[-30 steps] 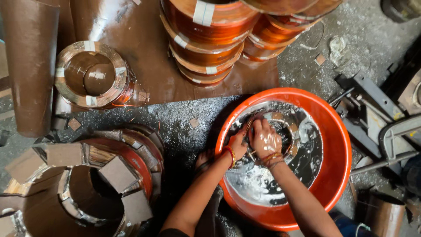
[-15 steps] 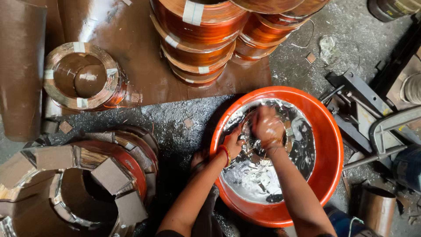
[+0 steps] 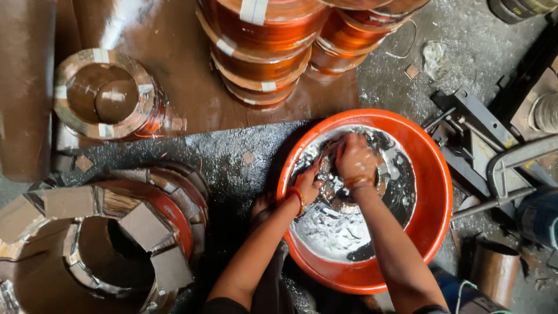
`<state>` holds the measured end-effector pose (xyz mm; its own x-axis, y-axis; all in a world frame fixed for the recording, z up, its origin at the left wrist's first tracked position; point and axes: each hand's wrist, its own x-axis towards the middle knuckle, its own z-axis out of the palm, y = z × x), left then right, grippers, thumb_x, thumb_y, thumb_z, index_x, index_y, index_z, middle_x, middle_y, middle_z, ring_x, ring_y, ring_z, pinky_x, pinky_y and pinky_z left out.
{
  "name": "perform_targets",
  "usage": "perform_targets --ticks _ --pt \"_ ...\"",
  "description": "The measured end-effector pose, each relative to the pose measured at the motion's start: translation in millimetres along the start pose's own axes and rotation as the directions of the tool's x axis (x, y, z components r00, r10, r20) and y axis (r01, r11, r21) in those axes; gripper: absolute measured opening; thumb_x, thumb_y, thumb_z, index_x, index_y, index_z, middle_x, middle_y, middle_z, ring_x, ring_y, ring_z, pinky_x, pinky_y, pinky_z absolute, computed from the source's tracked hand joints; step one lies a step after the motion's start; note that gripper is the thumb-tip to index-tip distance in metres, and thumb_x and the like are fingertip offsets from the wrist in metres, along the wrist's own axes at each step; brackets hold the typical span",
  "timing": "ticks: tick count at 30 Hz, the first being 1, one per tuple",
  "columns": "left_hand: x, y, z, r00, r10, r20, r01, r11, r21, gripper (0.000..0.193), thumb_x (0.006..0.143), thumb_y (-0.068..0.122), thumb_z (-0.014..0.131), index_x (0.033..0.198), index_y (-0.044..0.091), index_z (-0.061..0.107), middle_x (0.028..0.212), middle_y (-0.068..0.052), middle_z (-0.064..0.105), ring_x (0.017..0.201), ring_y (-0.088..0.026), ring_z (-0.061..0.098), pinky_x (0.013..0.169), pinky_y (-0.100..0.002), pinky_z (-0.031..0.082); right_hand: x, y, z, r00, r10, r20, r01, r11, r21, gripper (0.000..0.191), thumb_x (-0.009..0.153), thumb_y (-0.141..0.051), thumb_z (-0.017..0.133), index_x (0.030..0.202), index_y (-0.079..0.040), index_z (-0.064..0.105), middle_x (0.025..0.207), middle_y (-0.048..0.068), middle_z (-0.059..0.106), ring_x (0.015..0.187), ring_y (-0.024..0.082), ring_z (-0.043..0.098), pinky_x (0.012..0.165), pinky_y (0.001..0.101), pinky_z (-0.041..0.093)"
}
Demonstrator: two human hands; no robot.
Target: The person repeatedly submerges copper-wound coils into a red basin filled with soapy water, scrubbing them by hand. They lift each coil, rinse it, and place it back into the basin to continue cleaning.
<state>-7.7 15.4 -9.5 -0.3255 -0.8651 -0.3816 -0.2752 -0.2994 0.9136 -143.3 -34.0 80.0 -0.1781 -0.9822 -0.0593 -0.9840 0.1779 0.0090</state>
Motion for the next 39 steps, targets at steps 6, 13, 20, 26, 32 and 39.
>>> perform_targets --ticks 6,13,20,26,32,39 --pt "-3 7 -4 0.996 -0.079 0.042 0.077 0.997 0.031 0.079 0.09 0.001 0.066 0.159 0.016 0.031 0.139 -0.02 0.061 0.129 -0.035 0.059 0.107 -0.038 0.047 7 -4 -1 0.989 -0.15 0.001 0.15 0.988 0.019 0.028 0.092 -0.031 0.063 0.106 -0.008 0.059 0.095 0.02 0.07 0.073 0.041 0.072 0.057 0.0515 0.058" --pt "3 -9 7 1.0 0.015 0.007 -0.015 0.997 -0.082 0.078 0.089 -0.006 0.061 0.159 0.013 0.032 0.148 -0.019 0.056 0.135 -0.033 0.056 0.108 -0.036 0.048 -1 -3 4 0.971 -0.209 -0.116 0.22 0.971 0.089 0.023 0.095 -0.028 0.064 0.107 -0.008 0.063 0.094 0.02 0.069 0.068 0.04 0.069 0.056 0.0502 0.056" --pt "-2 -3 0 0.992 0.12 -0.037 -0.122 0.99 -0.066 0.083 0.086 -0.004 0.069 0.158 0.014 0.031 0.145 -0.02 0.057 0.134 -0.036 0.056 0.106 -0.038 0.046 -15 18 0 0.956 0.141 -0.256 -0.029 0.917 0.399 0.025 0.102 -0.033 0.063 0.109 -0.009 0.064 0.105 0.019 0.067 0.09 0.042 0.068 0.076 0.0522 0.054" --pt "-3 0 1 0.999 -0.048 0.007 0.048 0.999 -0.023 0.076 0.088 0.006 0.071 0.156 0.019 0.04 0.14 -0.021 0.061 0.129 -0.039 0.059 0.106 -0.041 0.047 -45 39 -14 0.995 -0.01 0.102 -0.021 0.953 0.302 0.039 0.089 -0.041 0.07 0.112 -0.009 0.067 0.114 0.023 0.063 0.092 0.046 0.066 0.074 0.0561 0.054" --pt "-7 -4 9 0.985 0.091 -0.145 -0.092 0.996 -0.003 0.07 0.087 0.006 0.067 0.153 0.01 0.043 0.148 -0.022 0.054 0.136 -0.04 0.052 0.112 -0.043 0.042 -31 25 37 0.91 -0.037 0.413 0.055 0.998 -0.032 0.048 0.084 -0.038 0.073 0.12 -0.007 0.067 0.13 0.027 0.059 0.103 0.042 0.068 0.087 0.0507 0.055" --pt "-34 53 -14 0.862 0.496 -0.105 -0.506 0.854 -0.118 0.072 0.082 0.033 0.082 0.139 0.002 0.05 0.137 -0.023 0.06 0.121 -0.039 0.062 0.105 -0.044 0.047 -30 46 39 0.938 -0.112 0.328 -0.039 0.906 0.421 0.082 0.063 -0.03 0.085 0.136 -0.005 0.056 0.131 0.025 0.06 0.118 0.041 0.06 0.1 0.0455 0.051"
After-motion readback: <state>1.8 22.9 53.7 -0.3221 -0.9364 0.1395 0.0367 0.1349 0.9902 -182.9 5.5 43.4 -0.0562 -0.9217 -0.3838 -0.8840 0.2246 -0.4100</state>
